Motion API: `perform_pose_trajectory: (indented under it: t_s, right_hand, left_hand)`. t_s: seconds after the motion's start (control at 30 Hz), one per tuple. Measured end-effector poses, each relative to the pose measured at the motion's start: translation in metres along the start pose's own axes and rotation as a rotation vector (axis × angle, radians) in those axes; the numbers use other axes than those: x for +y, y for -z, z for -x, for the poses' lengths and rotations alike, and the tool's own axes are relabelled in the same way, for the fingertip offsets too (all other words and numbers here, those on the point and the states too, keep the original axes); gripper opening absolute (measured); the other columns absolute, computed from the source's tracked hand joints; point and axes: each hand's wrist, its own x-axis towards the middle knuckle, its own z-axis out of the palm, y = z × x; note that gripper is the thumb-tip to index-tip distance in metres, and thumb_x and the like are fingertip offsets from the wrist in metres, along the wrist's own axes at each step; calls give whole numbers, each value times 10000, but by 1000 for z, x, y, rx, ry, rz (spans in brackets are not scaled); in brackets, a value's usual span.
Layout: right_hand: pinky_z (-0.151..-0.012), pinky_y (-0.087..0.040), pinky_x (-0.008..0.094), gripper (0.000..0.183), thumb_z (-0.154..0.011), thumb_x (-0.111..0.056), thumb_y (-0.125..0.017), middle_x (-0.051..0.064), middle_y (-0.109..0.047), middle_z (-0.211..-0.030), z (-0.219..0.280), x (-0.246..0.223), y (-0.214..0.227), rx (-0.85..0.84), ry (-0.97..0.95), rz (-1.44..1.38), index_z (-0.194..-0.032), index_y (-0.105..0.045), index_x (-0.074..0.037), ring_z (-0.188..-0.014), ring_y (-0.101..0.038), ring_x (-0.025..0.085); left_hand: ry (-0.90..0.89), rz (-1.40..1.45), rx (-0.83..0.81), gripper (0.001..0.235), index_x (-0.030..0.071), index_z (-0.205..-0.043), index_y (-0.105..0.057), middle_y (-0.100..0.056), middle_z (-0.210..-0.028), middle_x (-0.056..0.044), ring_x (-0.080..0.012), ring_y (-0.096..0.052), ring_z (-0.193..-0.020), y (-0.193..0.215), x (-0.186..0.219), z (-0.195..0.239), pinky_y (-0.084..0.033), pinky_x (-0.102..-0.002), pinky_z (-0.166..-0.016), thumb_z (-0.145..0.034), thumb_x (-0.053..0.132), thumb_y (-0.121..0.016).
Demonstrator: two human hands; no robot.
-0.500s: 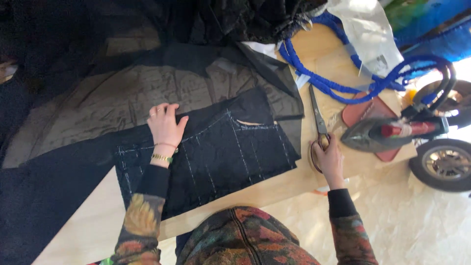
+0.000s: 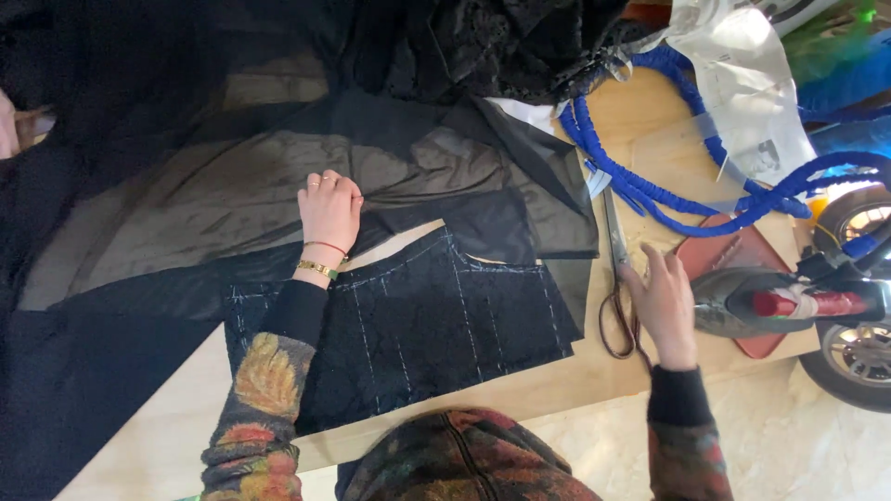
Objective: Cutting out a garment pattern from black mesh fabric using tailor scissors along chalk-marked lines.
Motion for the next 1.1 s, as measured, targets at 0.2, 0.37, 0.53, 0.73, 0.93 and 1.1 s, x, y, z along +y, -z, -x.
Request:
perform_pose_trajectory:
  t_s: [0.2, 0.37, 0.53, 0.73, 0.93, 1.1]
  right_hand:
    - [-885, -559, 440, 311, -916, -430, -760, 70, -625, -1067, -115, -26, -113, -14, 243, -15, -1096, -672, -193, -1053, -691, 311]
    - [-847, -574, 495, 181, -954, -415, -653, 69, -720, -973, -207, -99, -90, -210, 271, 109, -967, -726, -249, -1007, -719, 328]
    - [-691, -461, 474, 169, -1036, -237, -632, 138, -686, -901, -239, -248, -34, 35, 657, -381, -982, -616, -77, -824, -671, 360]
    - [-1119, -519, 354, 604, -1143, -334, -656, 129, -378, -1656, -168, -345, 30, -211, 1045, -997, -1605, -290, -204, -1529, -443, 352]
    - [-1063, -448, 405, 362, -1025, -245, -637, 114, -652, -1361, -125, -276, -16, -248, 888, -627, -1342, -611, -73, -1271, -603, 267]
    - [-883, -573, 451, 321, -966, -336, -742, 128, -723, -1096, -94, -190, -74, -246, 501, -559, -1209, -731, -126, -1042, -704, 327]
  left_hand:
    - [92, 293, 4, 153, 194, -895, -615, -580, -1036, -20, -330, -669, -896, -7, -21, -14, -526, -467, -755, -924, 253, -754]
    - [162, 469, -87, 94, 174, -961, -627, -639, -1015, -59, -397, -686, -951, 18, -45, -33, -542, -506, -782, -1004, 243, -675]
    - [239, 608, 66, 89, 200, -906, -590, -673, -553, 31, -178, -735, -611, 57, -95, -71, -537, -353, -726, -956, 127, -588]
    - [-2, 565, 1121, 139, 17, -901, -632, -624, -868, -112, -247, -596, -806, 104, -219, -99, -513, -354, -767, -916, -121, -624]
    - [35, 284, 619, 323, -55, -1225, -624, -514, -1389, -425, -536, -386, -1361, 100, -210, 0, -288, -589, -1132, -944, -82, -779]
    - [-71, 440, 200, 147, 136, -1096, -701, -628, -1227, -104, -336, -524, -1310, 74, -77, 76, -387, -485, -1097, -951, 161, -692]
